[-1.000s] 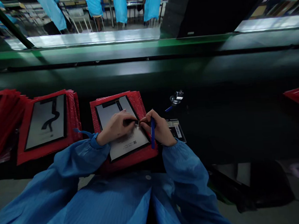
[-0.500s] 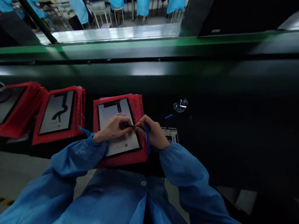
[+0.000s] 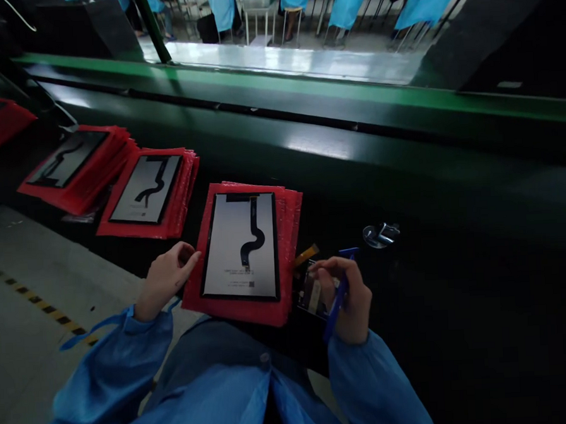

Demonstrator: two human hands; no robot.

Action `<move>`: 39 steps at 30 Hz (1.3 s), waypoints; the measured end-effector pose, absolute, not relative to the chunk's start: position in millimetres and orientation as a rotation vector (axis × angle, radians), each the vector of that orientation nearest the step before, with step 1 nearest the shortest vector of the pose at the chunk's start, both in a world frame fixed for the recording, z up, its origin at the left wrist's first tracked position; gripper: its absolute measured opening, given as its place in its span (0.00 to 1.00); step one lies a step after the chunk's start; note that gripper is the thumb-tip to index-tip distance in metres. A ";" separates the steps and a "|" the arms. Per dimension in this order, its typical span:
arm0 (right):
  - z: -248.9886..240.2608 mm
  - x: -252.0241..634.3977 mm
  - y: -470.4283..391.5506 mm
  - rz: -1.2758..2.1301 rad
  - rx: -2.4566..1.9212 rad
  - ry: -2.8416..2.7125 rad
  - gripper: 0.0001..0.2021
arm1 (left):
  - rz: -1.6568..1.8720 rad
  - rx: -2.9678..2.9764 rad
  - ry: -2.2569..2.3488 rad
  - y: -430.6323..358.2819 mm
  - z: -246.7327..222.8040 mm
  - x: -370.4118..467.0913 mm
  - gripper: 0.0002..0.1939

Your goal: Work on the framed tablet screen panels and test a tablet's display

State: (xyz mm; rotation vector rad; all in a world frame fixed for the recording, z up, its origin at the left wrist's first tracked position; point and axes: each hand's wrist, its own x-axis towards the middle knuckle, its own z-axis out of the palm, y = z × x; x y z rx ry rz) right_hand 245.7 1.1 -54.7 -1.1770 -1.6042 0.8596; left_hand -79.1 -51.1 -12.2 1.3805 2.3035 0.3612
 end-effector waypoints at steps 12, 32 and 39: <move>-61.7 185.6 -46.1 0.486 -1.221 -2.023 0.03 | 0.932 0.824 1.919 -60.8 -20.2 -79.0 0.15; -54.6 292.4 -52.2 0.854 -1.480 -0.826 0.25 | 0.474 0.931 1.252 -53.7 -8.8 8.0 0.25; -81.7 473.2 -55.7 0.292 -1.866 -0.968 0.12 | 0.624 1.339 1.474 -26.8 11.1 -58.0 0.17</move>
